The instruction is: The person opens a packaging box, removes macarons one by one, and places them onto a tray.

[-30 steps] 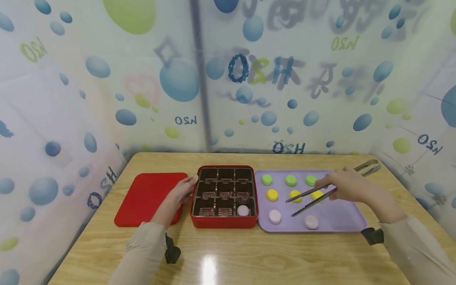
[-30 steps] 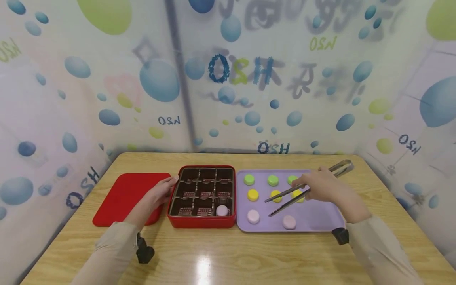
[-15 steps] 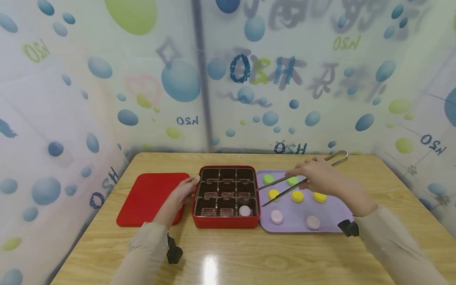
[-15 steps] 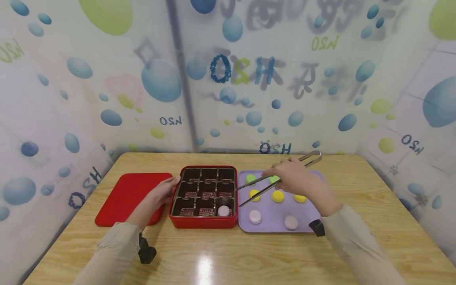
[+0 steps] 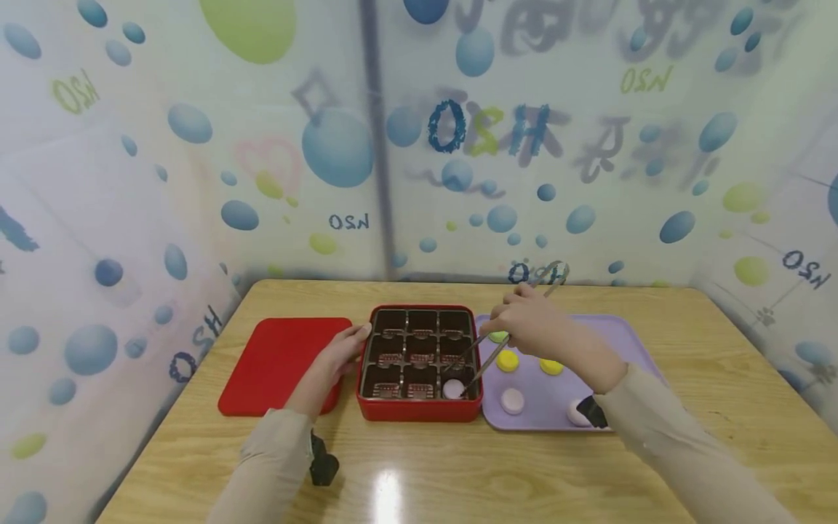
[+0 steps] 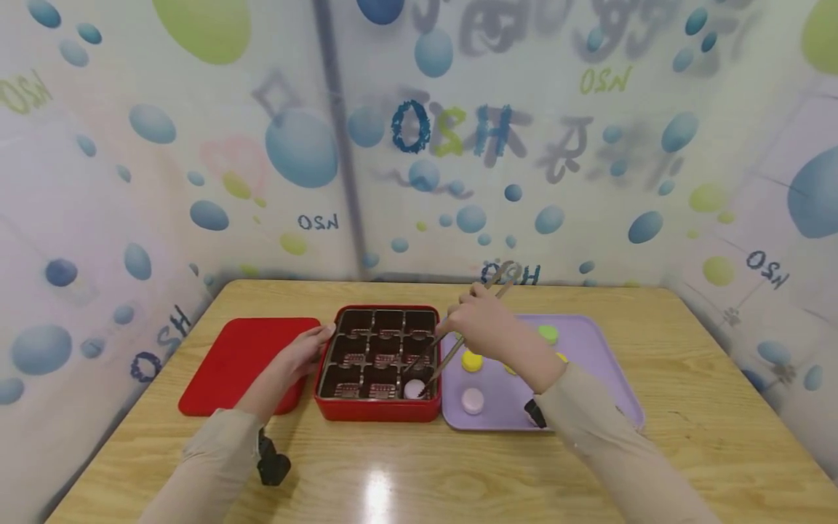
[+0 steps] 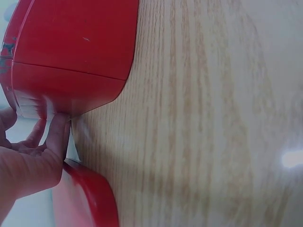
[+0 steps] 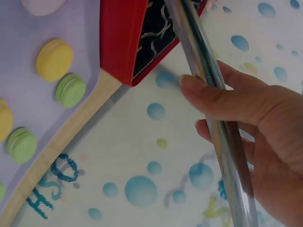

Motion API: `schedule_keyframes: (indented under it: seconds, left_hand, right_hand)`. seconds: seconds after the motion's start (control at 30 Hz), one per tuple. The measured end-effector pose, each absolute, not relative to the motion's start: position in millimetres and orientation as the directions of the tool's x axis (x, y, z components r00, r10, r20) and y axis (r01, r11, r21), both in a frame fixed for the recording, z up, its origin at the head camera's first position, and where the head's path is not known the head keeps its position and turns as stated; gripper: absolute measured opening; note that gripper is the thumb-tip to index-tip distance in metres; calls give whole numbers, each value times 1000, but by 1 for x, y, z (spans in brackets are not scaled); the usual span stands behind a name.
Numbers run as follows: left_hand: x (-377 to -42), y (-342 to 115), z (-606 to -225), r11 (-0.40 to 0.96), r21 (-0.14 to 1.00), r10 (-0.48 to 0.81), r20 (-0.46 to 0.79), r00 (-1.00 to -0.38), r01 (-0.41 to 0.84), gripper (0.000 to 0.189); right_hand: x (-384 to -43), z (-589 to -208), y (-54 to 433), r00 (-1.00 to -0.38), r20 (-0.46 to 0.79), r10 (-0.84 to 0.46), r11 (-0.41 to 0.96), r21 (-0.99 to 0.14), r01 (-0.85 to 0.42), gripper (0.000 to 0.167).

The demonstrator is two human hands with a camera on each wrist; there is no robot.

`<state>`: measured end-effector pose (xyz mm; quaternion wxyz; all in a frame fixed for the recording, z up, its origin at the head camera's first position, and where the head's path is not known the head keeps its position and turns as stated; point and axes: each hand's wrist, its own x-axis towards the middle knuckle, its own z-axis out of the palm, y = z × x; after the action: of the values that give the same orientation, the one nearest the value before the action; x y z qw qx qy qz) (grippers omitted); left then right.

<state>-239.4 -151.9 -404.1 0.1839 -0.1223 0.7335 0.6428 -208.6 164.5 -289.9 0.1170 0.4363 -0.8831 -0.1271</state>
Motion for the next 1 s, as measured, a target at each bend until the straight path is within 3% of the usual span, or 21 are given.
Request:
schedule_keyframes:
  seconds: [0.23, 0.47, 1.0]
  left_hand:
    - [-240, -148, -408, 126, 903, 51, -419, -907, -410, 55]
    - [-239, -147, -408, 146, 906, 55, -409, -911, -398, 56]
    - [-239, -152, -404, 130, 904, 57, -418, -907, -408, 56]
  right_hand:
    - [-202, -299, 140, -517, 108, -849, 493, 514, -703, 25]
    - [-200, -305, 136, -485, 100, -869, 446, 583, -679, 22]
    - [-202, -278, 178, -538, 242, -808, 584, 459, -670, 41]
